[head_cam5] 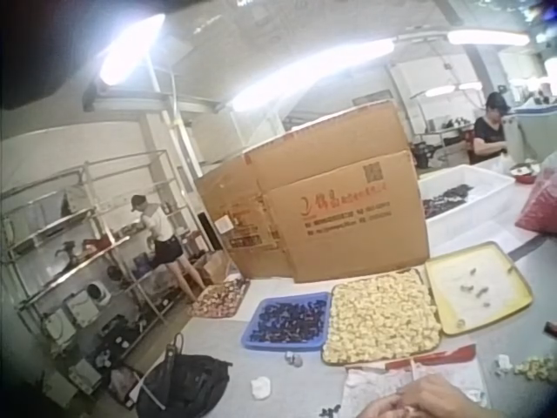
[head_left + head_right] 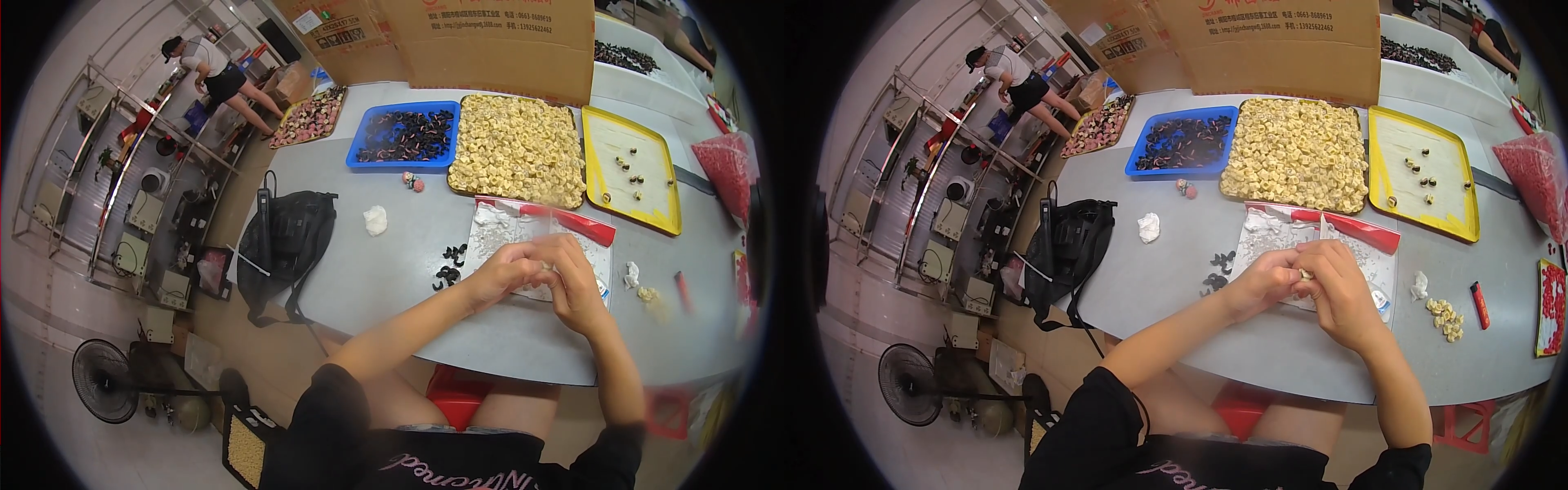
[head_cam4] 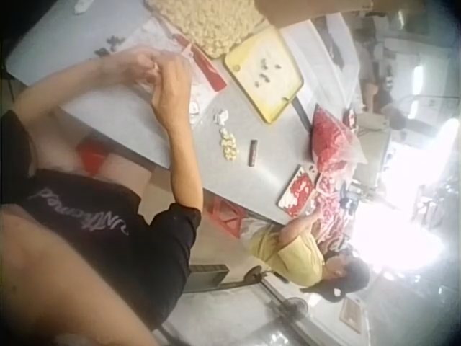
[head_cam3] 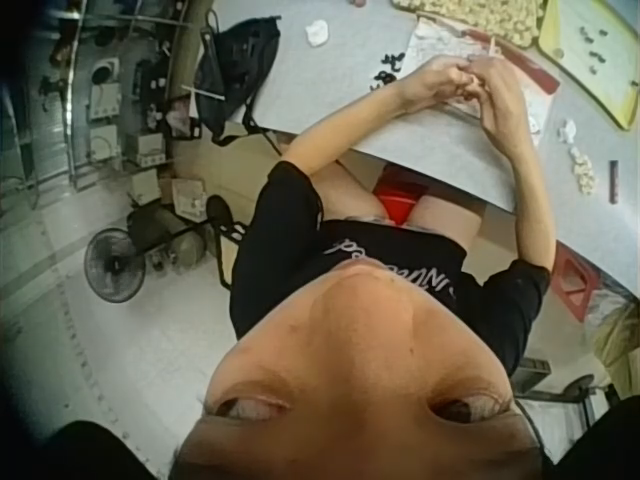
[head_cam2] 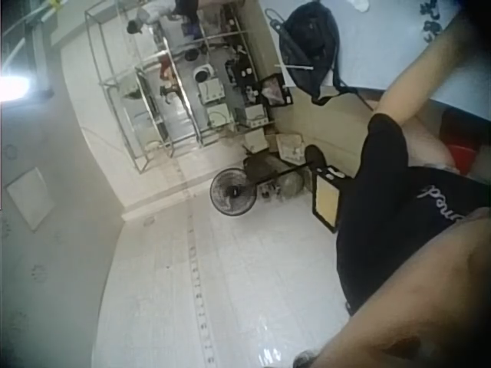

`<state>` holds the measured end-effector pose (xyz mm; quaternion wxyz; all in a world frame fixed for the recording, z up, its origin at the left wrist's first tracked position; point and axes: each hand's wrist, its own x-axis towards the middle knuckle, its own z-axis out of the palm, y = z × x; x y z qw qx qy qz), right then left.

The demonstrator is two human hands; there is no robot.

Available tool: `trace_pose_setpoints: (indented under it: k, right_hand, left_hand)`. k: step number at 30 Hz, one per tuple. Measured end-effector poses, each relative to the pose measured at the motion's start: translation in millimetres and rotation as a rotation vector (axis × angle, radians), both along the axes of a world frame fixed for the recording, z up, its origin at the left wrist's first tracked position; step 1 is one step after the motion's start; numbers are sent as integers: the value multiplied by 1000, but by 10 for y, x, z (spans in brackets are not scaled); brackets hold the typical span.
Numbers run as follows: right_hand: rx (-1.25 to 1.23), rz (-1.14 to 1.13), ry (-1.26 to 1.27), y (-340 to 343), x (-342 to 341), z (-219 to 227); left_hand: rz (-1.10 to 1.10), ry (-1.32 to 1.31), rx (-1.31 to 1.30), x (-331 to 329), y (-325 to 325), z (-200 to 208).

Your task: Assembling small plastic toy components using glue at a factory workbench.

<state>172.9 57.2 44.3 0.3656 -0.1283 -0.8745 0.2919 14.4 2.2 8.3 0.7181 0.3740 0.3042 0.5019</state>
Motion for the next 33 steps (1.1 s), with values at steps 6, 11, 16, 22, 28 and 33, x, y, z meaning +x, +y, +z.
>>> trace_pose_setpoints:
  k: [6, 11, 16, 22, 28, 33]
  right_hand:
    - [6, -13, 28, 7, 37, -64]
    - [59, 40, 60, 49, -35, -93]
    - [53, 8, 58, 71, 10, -153]
    - [90, -18, 62, 48, 0, -148]
    - [118, -45, 57, 40, -15, -171]
    - [101, -42, 71, 46, -22, -203]
  left_hand:
    - [21, -33, -4, 20, 1, -42]
    - [59, 28, -23, -56, -41, 45]
    - [52, 11, -35, 16, -6, 45]
    - [63, 43, 0, 66, -30, 136]
    - [81, 45, -3, 86, -46, 162]
    - [62, 20, -6, 67, -34, 121]
